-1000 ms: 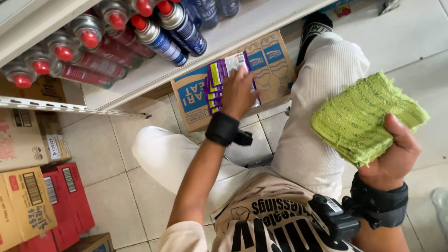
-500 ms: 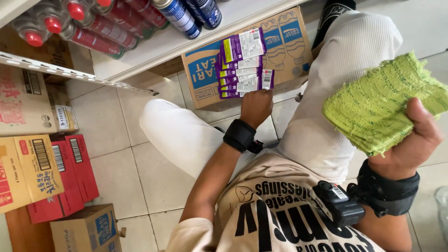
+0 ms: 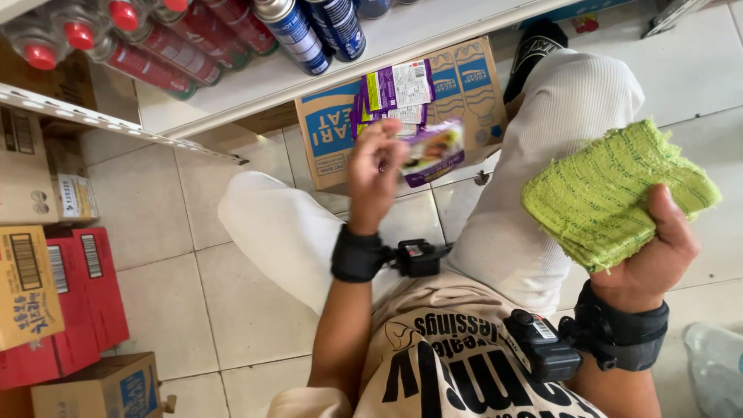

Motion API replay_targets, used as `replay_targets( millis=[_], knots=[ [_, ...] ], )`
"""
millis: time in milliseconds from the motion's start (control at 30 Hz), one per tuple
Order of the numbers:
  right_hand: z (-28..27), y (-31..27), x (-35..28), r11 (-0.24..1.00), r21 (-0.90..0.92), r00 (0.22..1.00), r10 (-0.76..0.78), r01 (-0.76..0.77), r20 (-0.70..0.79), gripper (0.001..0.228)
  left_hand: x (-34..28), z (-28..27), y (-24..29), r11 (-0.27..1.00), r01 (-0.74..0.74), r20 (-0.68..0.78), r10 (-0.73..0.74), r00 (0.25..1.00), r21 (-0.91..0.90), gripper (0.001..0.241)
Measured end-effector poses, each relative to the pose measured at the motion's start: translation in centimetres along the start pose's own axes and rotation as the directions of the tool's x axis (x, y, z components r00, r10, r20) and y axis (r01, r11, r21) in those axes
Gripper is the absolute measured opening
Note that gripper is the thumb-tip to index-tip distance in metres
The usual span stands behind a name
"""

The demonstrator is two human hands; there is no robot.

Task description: The person is wiping individual packaged food items with a cloth and restocking them onto a shelf.

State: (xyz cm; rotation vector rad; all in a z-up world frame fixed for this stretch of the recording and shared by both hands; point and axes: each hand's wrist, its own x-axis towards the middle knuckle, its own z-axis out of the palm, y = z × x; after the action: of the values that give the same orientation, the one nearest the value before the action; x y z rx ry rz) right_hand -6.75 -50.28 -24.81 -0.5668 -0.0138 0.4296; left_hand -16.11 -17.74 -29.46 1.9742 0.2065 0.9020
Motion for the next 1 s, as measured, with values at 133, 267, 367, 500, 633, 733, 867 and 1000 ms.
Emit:
replay_targets(
  millis=[133,267,367,500,633,733,867,1000],
  knots=[
    [4.2,0.2,0.0,0.995,0.098,0.994,-0.018,0.029,-0.112,0.051,-3.2,-6.0,-1.4,0.469,0.255,-0.025,-0.511,0.859,-0.846,0.017],
    [5.7,1.3,0.3,0.945,-0.316,0.989,-0.034,0.079,0.146,0.053,-5.4,-9.8,1.0,0.298,0.178,-0.046,-0.616,0.786,-0.938,0.029],
    [5.6,3.3,0.4,0.973,-0.228,0.988,0.062,-0.028,0.145,0.048,-6.6,-10.9,3.7,0.316,0.184,-0.072,-0.653,0.754,-0.931,0.049],
    [11.7,6.9,0.0,0.873,-0.46,0.904,0.058,0.159,0.423,0.048,-8.4,-11.4,6.1,0.308,0.098,-0.123,-0.625,0.771,-0.946,0.055],
    [19.1,10.3,-0.5,0.563,-0.469,0.437,0.202,0.681,0.877,0.053,-9.4,-10.9,8.4,0.197,0.024,-0.088,-0.543,0.835,-0.98,0.06],
    [20.3,13.4,-1.5,0.22,-0.16,0.053,0.425,0.962,0.904,0.053,-10.6,-10.5,7.9,0.052,-0.039,-0.058,-0.47,0.881,-0.998,0.061],
    [20.3,15.1,-2.7,0.245,0.021,-0.164,0.58,0.969,0.798,0.048,-11.4,-11.1,8.1,-0.085,-0.134,-0.093,-0.373,0.923,-0.987,0.063],
    [21.7,15.6,-2.2,0.138,-0.07,-0.016,0.546,0.988,0.838,0.054,-10.0,-12.1,12.0,-0.208,-0.168,-0.111,-0.259,0.959,-0.964,0.073]
  ],
)
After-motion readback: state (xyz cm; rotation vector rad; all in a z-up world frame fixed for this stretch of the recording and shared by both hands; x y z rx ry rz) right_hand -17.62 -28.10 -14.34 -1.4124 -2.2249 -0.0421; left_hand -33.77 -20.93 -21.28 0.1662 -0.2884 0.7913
